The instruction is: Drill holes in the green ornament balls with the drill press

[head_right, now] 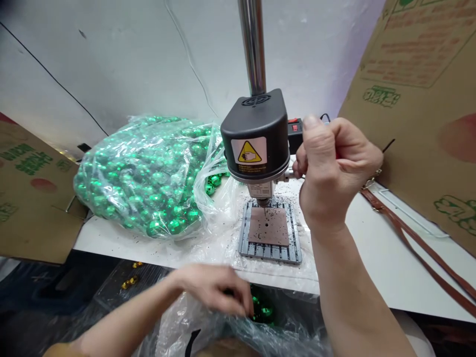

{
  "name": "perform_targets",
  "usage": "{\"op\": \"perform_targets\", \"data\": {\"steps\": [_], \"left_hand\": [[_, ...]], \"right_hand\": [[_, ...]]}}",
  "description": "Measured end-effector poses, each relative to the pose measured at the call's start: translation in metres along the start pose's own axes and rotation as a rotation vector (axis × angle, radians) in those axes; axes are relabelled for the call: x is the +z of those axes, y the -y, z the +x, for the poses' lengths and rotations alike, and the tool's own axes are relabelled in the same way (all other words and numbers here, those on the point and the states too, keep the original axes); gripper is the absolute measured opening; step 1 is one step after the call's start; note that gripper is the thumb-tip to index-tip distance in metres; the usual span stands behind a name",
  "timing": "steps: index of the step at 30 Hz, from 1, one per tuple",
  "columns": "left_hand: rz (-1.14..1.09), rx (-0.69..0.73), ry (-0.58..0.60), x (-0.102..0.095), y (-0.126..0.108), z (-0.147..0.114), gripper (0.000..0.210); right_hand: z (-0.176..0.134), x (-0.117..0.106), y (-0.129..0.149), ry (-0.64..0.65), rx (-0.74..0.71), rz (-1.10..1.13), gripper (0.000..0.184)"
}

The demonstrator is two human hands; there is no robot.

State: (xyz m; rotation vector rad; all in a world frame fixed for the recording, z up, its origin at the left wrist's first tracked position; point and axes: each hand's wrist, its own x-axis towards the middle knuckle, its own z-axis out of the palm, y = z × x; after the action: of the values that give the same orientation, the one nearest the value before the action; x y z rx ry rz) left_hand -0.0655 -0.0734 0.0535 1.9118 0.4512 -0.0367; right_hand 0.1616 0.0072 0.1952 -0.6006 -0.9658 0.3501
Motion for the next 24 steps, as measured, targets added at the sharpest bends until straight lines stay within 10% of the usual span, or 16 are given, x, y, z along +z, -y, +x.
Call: {"op": "perform_targets", "data": {"steps": [4,8,19,24], "left_hand": [[0.225,-0.148,-0.742,-0.123,-0.012,-0.012,0.027],[0.715,-0.816,-0.888,-0.181,0.035,-0.009,0.037],[0.781,-0.816,-0.779,-0.189,0.061,-0.004,0.05],[0.695,-0.388,-1.156,-0.16,0.033,-0.018,0.052]], "right_hand": [[0.0,-0.001,-0.001,0.003,-0.015,0.01,0.042],[0.0,-0.002,-0.002,0.009,-0.016,0.018,0.043],[0.004,-0.001,-0.007,0.021,-0.073,0.028,0.043],[0.009,-0.001,-0.013,0.032,-0.098,0.04,0.043]]}}
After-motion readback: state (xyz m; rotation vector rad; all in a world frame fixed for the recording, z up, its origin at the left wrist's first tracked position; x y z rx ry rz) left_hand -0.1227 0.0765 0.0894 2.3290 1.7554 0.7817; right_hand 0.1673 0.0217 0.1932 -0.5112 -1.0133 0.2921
